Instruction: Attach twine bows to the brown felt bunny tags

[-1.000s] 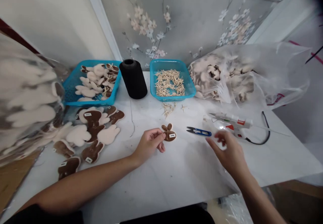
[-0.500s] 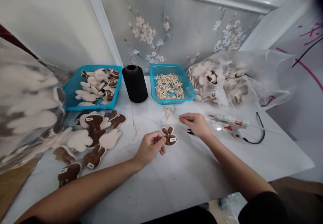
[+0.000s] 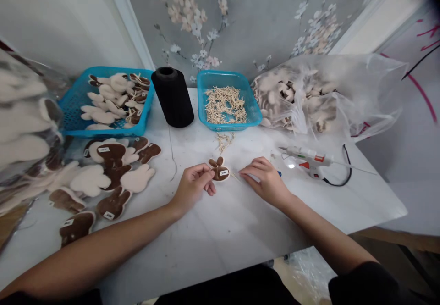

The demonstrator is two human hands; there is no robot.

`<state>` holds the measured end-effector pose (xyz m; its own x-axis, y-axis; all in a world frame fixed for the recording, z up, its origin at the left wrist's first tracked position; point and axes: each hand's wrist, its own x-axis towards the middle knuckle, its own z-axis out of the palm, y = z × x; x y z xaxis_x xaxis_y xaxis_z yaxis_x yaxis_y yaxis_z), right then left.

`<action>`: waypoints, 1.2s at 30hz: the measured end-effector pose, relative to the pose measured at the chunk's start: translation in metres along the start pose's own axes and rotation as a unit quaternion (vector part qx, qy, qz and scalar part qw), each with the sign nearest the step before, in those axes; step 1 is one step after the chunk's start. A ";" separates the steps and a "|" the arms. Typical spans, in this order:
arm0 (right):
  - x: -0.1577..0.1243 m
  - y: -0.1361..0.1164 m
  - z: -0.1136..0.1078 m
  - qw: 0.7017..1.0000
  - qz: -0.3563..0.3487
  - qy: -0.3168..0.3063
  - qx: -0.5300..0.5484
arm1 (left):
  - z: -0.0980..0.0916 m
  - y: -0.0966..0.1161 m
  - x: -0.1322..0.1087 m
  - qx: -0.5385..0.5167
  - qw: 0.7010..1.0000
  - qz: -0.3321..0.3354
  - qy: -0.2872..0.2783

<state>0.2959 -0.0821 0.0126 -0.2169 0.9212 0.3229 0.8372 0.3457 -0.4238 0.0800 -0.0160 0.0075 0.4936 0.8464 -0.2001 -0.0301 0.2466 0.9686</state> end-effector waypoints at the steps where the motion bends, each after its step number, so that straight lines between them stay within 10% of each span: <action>1: 0.004 0.003 0.000 0.999 -0.030 -0.020 0.004 | -0.001 0.000 0.001 -0.008 1.000 0.003 0.007; 9: 0.033 0.015 0.008 0.980 -0.151 -0.121 -0.038 | -0.004 0.002 0.004 -0.001 1.000 0.014 0.007; 21: 0.027 0.013 0.016 0.983 -0.136 -0.088 -0.081 | -0.036 0.023 0.032 0.223 0.910 -0.167 -0.306; 27: 0.015 -0.004 0.020 0.998 -0.045 0.033 0.029 | -0.026 0.026 0.024 0.354 0.867 -0.138 -0.321; 36: 0.011 -0.018 0.028 0.986 -0.108 -0.040 0.117 | -0.024 0.028 0.027 0.412 0.830 -0.108 -0.360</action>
<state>0.2643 -0.0729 0.0005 -0.4241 0.8297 0.3630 0.6306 0.5582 -0.5391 0.0718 0.0253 0.0259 0.8100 0.2505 -0.5302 0.5857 -0.3021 0.7521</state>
